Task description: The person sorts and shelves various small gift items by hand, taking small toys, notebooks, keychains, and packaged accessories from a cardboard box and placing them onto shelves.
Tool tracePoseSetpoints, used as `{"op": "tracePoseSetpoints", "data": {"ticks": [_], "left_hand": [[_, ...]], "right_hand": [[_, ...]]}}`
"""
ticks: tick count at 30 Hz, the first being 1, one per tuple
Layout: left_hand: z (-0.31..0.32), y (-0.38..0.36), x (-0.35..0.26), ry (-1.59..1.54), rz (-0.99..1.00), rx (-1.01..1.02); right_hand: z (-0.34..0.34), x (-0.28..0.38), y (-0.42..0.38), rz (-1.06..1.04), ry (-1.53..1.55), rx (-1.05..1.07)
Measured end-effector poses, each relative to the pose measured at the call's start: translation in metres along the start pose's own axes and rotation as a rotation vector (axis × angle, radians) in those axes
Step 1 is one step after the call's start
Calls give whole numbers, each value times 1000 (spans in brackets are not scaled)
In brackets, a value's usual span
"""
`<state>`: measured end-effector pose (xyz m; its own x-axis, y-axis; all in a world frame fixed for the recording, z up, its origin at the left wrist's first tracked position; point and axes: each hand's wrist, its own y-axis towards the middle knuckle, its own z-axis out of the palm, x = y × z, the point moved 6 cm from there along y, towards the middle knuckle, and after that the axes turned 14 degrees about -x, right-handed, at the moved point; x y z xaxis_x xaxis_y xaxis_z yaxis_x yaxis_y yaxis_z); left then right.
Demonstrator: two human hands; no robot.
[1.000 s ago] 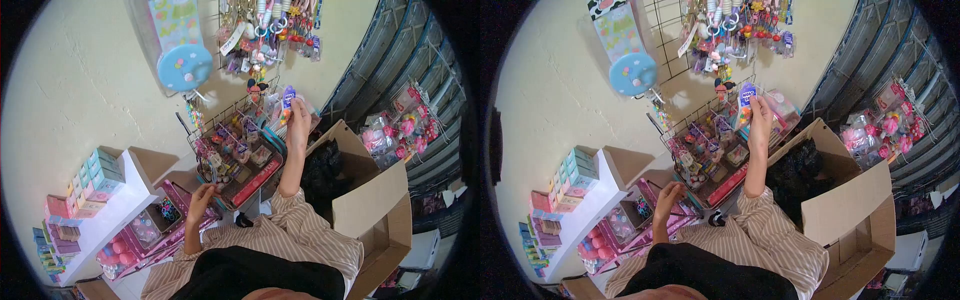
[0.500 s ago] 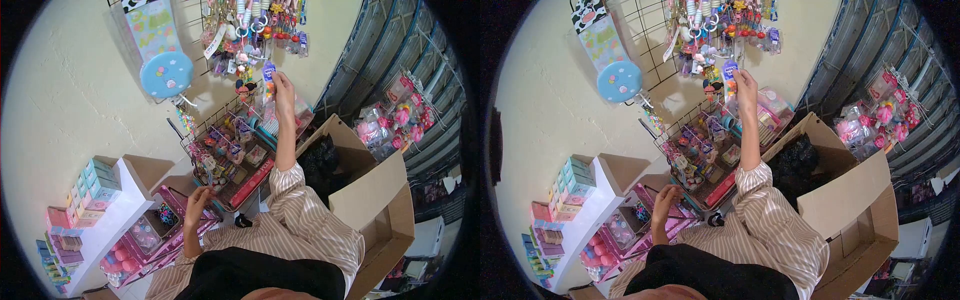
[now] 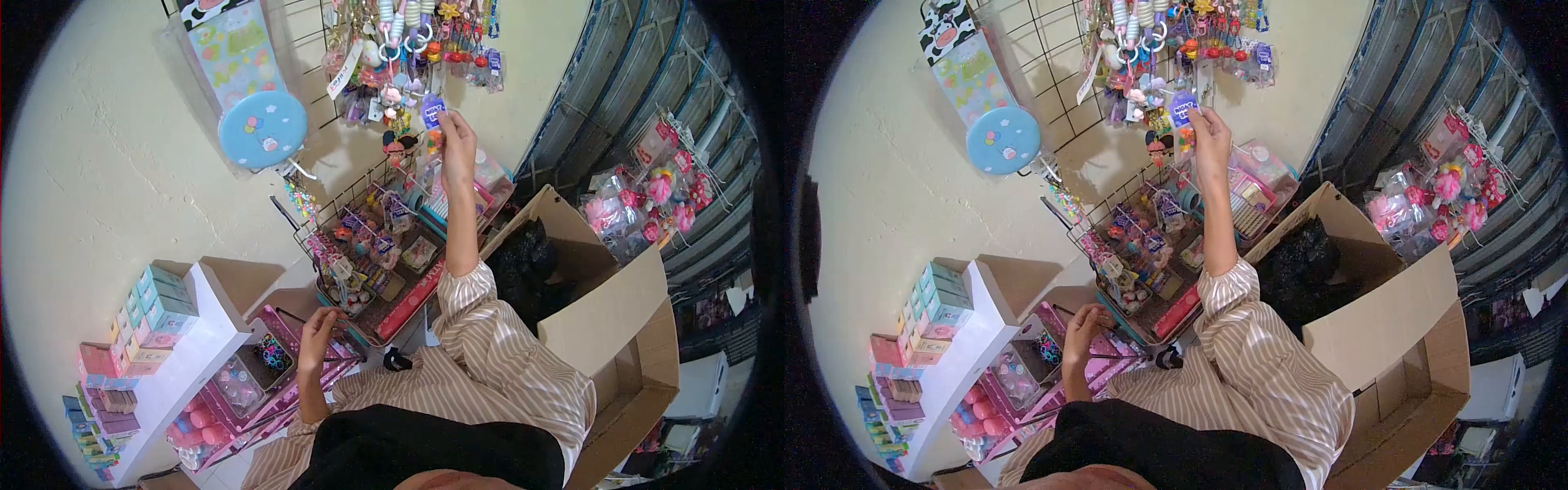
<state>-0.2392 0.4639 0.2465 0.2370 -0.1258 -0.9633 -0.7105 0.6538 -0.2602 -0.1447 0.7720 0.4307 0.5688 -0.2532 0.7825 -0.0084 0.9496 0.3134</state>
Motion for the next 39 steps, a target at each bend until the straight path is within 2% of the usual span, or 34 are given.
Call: {"op": "tracePoseSetpoints", "data": {"ticks": [2,5,7,17,21,23,25,27,28,31,32,33,35,37,39], "left_hand": [[1,0,0,-14,1,-2],[1,1,-2,-4,4,-9],[1,1,-1,-6,-2,-15],[0,5,0,-22,-23,-11],[-4,6,2,-57,-18,-12],[-6,5,-1,-77,-16,-7],[-9,2,-4,-82,-3,-11],[-13,-3,-6,-81,7,-9],[-16,-6,-8,-78,5,4],[-25,-14,-12,-60,-7,41],[-28,-17,-11,-51,-19,59],[-31,-19,-9,-40,-24,76],[-36,-25,-4,-60,-26,163],[-41,-36,-4,-26,0,262],[-44,-52,-5,9,16,372]], "right_hand": [[0,-3,2,7,-4,13],[-6,-6,6,48,61,-77],[-5,-7,10,54,35,-15],[13,-24,15,123,-83,27],[28,-59,35,-32,-259,76],[37,-35,26,-308,-372,-57],[36,-30,20,-305,-438,-75],[34,-25,17,-592,-669,-123],[32,-23,14,-639,-669,-201],[6,-18,-6,-592,-549,-292],[-4,-17,-18,-485,-500,-252],[-15,-13,-36,-487,-508,-271],[-38,-27,-74,-109,-466,-194],[-53,-25,-133,-136,-423,-231],[-67,-39,-188,-13,-468,-174]]}}
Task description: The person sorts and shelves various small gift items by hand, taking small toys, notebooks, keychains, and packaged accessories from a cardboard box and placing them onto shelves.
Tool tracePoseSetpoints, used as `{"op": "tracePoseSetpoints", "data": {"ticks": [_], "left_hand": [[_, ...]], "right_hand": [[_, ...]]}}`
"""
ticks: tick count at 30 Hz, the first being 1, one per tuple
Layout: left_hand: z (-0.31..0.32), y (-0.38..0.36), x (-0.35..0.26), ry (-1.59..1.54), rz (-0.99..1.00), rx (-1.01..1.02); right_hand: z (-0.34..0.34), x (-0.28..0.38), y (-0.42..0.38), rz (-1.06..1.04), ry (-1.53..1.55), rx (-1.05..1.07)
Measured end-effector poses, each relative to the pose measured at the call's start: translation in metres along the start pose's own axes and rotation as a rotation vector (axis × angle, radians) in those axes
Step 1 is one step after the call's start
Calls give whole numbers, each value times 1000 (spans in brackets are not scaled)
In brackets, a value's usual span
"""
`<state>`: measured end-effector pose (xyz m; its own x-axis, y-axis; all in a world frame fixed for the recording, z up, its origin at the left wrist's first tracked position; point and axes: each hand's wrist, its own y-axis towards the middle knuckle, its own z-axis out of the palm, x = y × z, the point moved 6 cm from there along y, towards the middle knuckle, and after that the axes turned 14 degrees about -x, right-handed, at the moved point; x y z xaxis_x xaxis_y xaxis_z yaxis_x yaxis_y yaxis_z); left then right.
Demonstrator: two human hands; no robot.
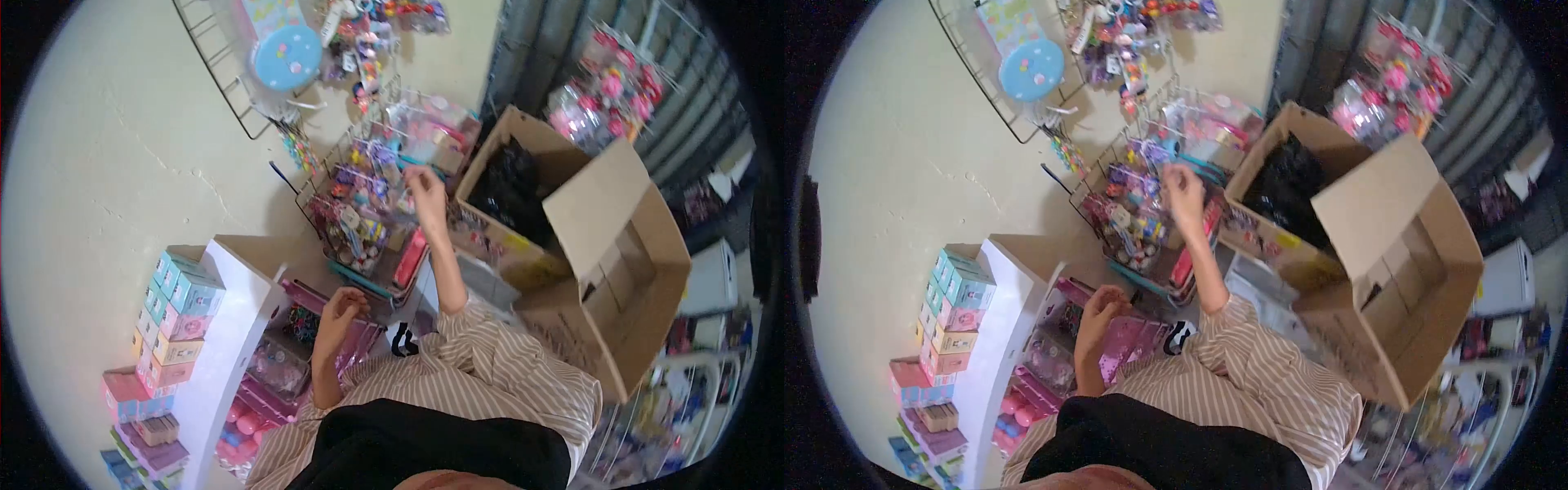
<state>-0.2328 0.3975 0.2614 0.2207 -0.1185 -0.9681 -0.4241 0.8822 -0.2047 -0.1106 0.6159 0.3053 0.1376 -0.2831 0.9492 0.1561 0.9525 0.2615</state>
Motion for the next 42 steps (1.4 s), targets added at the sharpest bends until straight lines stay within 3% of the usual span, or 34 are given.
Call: {"op": "tracePoseSetpoints", "data": {"ticks": [3,5,8,11,14,17,20,22,24,26,30,33,36,39,40,42], "left_hand": [[0,-27,4,-35,-44,115],[-1,-46,22,37,-130,180],[13,-74,38,154,-178,324],[34,-90,54,162,-149,474],[59,-112,78,160,-285,541],[84,-149,94,212,-367,693],[98,-181,115,282,-432,789],[107,-199,130,352,-440,855],[114,-215,145,376,-478,885],[119,-233,160,398,-508,913],[116,-268,189,460,-532,926],[100,-292,215,519,-539,889],[77,-310,281,538,-528,805],[45,-318,379,771,-501,787],[49,-332,431,923,-330,815],[29,-319,533,779,101,945]], "right_hand": [[-27,-2,-90,109,43,20],[-48,-25,-148,290,41,109],[-105,-31,-227,443,-141,194],[-188,-40,-294,399,-315,103],[-288,-37,-365,511,-388,-231],[-374,-8,-462,617,-539,-698],[-426,15,-571,693,-710,-1082],[-439,21,-634,957,-963,-1166],[-448,-14,-702,947,-1019,-1136],[-443,-55,-758,1085,-649,-1132],[-405,-88,-794,1315,-380,-888],[-403,-129,-823,1303,-399,-729],[-420,-173,-845,1190,-608,-546],[-453,-199,-854,1033,-670,-645],[-485,-227,-864,987,-893,-792],[-518,-251,-857,912,-952,-977]]}}
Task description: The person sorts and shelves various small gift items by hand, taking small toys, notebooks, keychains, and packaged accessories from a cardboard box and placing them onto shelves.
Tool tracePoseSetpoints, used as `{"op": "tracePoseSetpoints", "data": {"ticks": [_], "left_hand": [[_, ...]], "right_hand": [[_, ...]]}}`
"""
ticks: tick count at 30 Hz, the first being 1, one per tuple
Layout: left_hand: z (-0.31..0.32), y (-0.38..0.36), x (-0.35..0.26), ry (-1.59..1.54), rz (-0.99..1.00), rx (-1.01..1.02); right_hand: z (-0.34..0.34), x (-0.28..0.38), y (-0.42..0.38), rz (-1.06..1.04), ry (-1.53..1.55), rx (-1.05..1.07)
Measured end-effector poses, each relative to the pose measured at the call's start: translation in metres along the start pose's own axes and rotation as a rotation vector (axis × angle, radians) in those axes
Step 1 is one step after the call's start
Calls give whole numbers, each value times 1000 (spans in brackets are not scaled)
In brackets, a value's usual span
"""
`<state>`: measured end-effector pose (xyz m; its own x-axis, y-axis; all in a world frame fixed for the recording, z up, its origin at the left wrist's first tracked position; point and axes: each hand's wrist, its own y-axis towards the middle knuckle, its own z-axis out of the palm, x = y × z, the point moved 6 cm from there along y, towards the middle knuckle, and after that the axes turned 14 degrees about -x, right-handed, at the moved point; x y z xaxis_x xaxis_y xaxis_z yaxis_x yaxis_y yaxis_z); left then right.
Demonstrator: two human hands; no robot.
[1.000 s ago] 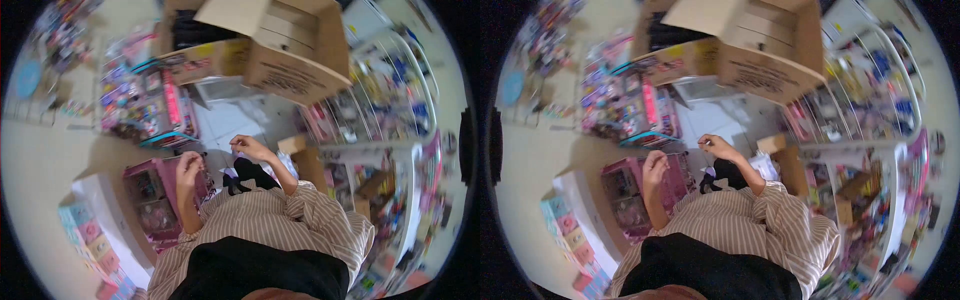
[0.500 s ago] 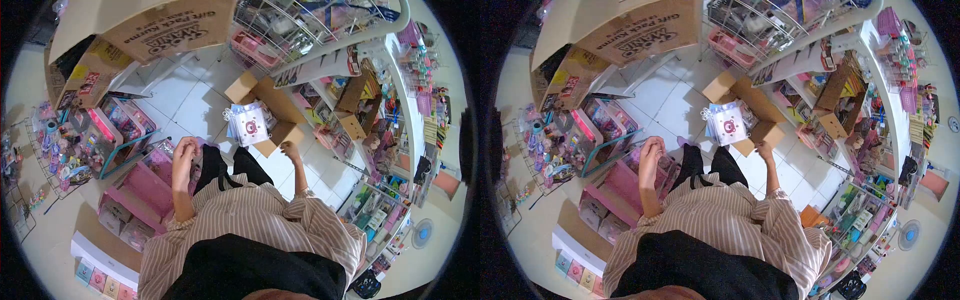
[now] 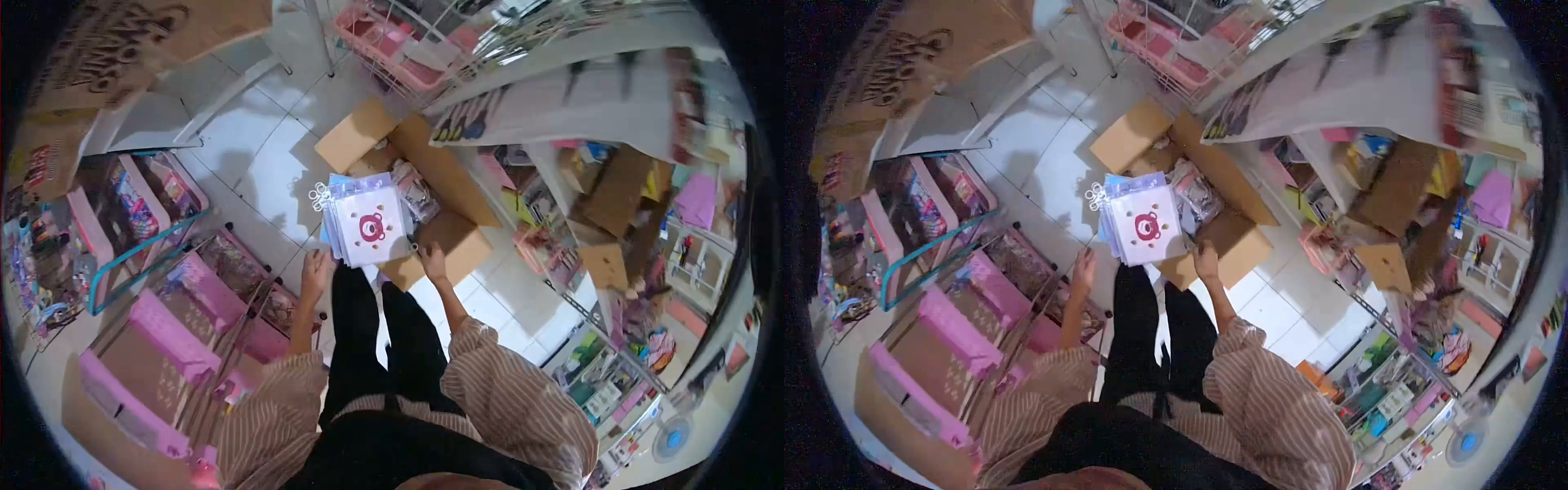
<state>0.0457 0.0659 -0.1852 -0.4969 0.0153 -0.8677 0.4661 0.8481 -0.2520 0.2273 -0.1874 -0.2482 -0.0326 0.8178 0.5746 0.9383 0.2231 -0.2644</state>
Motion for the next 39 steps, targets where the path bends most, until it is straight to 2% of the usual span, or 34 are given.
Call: {"op": "tracePoseSetpoints", "data": {"ticks": [1,3,5,6,8,9,12,14,15,16,17,20,23,24,26,27,29,30,33,36,37,39], "left_hand": [[15,10,24,9,-14,-6],[49,43,49,278,263,-43],[66,59,118,508,209,-181],[72,60,123,522,179,-155],[85,67,133,156,-257,16],[91,61,141,164,-274,24],[94,55,147,61,-375,-29],[87,63,111,108,-376,-16],[84,68,108,115,-239,-46],[85,70,106,113,-243,-41],[86,73,101,109,-295,-2],[89,73,103,75,-350,15],[90,73,104,73,-292,-40],[89,73,103,102,-233,-71],[87,66,114,55,-283,-65],[87,65,119,2,-326,-62],[87,64,109,43,-333,-83],[87,63,107,68,-339,-103],[81,60,113,64,-258,-103],[65,59,108,175,-168,-168],[64,60,105,177,-170,-159],[55,63,93,172,-87,-273]], "right_hand": [[16,-3,13,2,-2,18],[46,-17,37,343,227,18],[65,6,43,282,433,-73],[87,-2,42,333,411,40],[102,19,27,350,315,124],[108,27,13,141,341,-85],[124,30,3,191,180,-114],[125,27,4,175,163,-97],[126,17,8,217,344,-77],[125,8,14,254,523,-60],[119,4,31,251,518,-63],[109,-21,89,88,266,-123],[154,-52,146,-145,-134,78],[166,-57,166,-146,-134,82],[219,-68,181,-407,-556,564],[235,-72,191,-407,-546,565],[252,-53,188,-964,-441,240],[258,-56,187,-960,-435,246],[267,-87,181,-539,-730,675],[264,-94,175,-552,-818,659],[237,-110,159,-563,-864,650],[205,-128,138,-585,-959,626]]}}
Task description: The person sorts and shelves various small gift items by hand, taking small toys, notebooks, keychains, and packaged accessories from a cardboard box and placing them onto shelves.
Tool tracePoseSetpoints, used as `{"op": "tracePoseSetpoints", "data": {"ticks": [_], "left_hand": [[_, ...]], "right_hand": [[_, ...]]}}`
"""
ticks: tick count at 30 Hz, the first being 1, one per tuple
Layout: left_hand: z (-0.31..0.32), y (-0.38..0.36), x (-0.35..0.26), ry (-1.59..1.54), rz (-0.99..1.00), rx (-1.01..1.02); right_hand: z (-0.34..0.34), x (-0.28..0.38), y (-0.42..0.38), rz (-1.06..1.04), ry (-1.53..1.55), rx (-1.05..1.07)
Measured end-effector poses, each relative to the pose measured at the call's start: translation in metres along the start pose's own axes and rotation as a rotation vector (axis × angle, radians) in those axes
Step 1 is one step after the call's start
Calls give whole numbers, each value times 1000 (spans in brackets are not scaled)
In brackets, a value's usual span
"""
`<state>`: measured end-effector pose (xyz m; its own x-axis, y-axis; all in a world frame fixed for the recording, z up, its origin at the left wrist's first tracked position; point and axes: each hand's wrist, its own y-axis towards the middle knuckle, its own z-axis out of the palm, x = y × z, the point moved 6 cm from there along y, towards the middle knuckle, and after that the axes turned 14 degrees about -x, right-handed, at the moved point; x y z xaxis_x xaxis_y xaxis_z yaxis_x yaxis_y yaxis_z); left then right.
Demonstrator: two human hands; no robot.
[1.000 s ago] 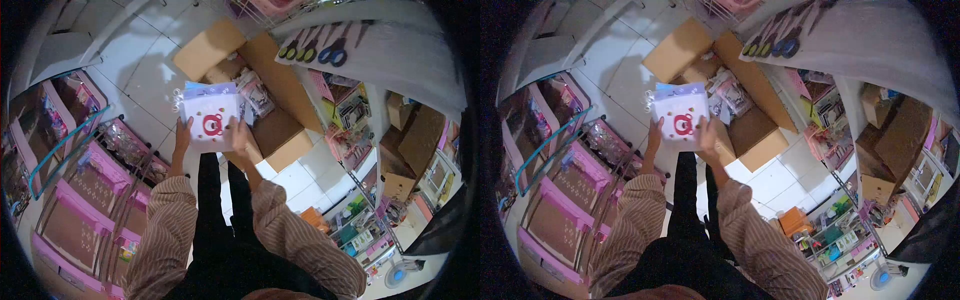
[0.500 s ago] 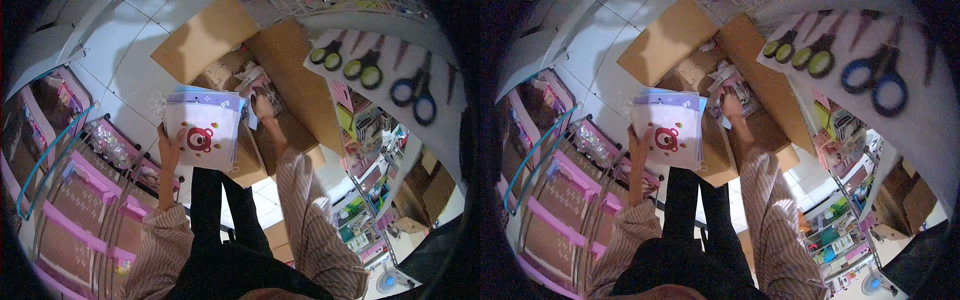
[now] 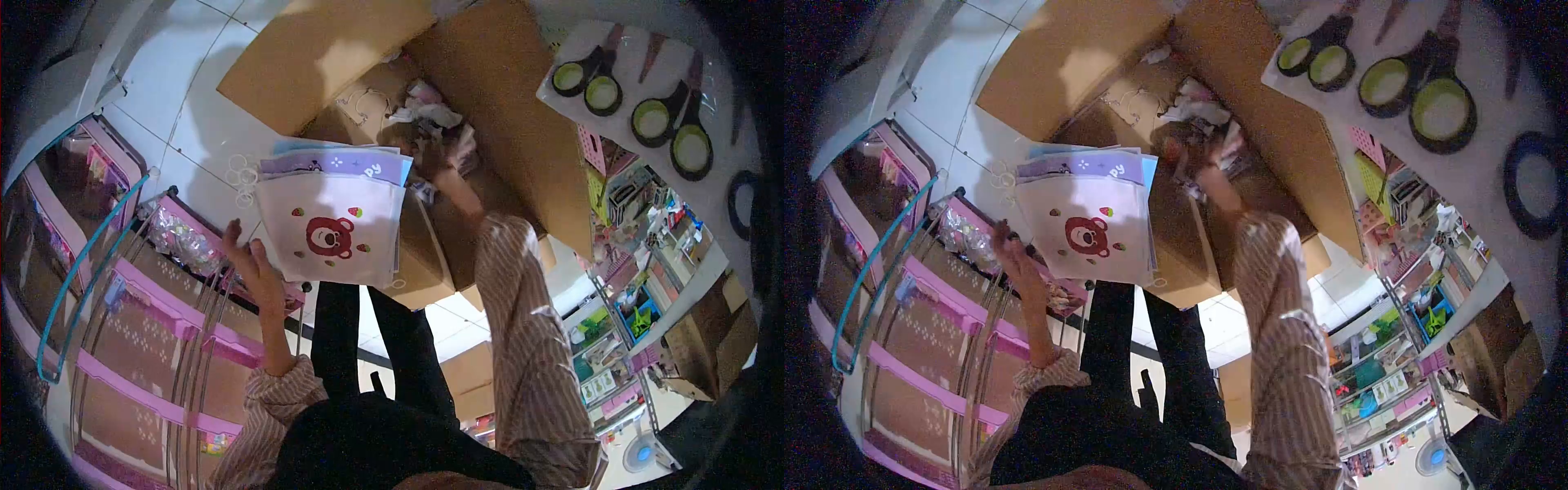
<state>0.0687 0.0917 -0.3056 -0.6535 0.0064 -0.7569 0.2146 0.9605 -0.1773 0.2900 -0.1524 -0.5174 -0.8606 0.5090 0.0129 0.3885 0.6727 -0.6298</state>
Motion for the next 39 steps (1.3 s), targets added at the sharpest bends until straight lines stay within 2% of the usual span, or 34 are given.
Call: {"op": "tracePoseSetpoints", "data": {"ticks": [1,3,4,6,9,10,12,16,17,19,22,24,25,27,29,32,33,35,36,37,39], "left_hand": [[0,1,-3,-1,1,6],[-4,5,-20,92,208,-71],[-2,5,-31,88,208,-66],[0,1,-65,97,347,-95],[6,-1,-71,115,416,-66],[8,-1,-70,114,417,-60],[11,0,-62,135,306,-33],[6,0,-44,85,191,-46],[7,1,-37,75,149,-33],[10,1,-31,67,108,-17],[16,1,-28,217,122,26],[21,-1,-23,211,23,71],[22,-1,-22,215,23,73],[26,-3,-17,160,-11,104],[29,-3,-12,164,-33,113],[36,-2,-14,146,-99,124],[38,-3,-14,120,-144,124],[37,-4,-10,135,-120,117],[36,-3,-11,145,-87,112],[36,-3,-11,148,-87,113],[38,-3,-15,132,-97,119]], "right_hand": [[-2,-2,-26,5,-48,1],[8,-68,-125,14,-144,3],[-1,1,-60,19,-194,4],[1,-11,-81,27,-299,10],[51,-28,-85,144,-225,83],[47,-27,-85,149,-223,86],[39,-18,-82,89,-275,72],[54,-11,-80,124,-374,25],[50,-12,-110,145,-341,27],[45,-22,-98,184,-275,27],[38,-40,-60,235,-177,23],[28,-35,-13,269,-113,21],[28,-72,-125,285,-79,21],[14,-21,41,313,-15,18],[24,-22,49,323,16,17],[2,13,55,-168,-562,-611],[5,12,58,-172,-559,-608],[25,0,56,22,91,251],[61,-10,58,191,496,-33],[52,-8,58,191,499,-31],[48,-3,29,132,121,761]]}}
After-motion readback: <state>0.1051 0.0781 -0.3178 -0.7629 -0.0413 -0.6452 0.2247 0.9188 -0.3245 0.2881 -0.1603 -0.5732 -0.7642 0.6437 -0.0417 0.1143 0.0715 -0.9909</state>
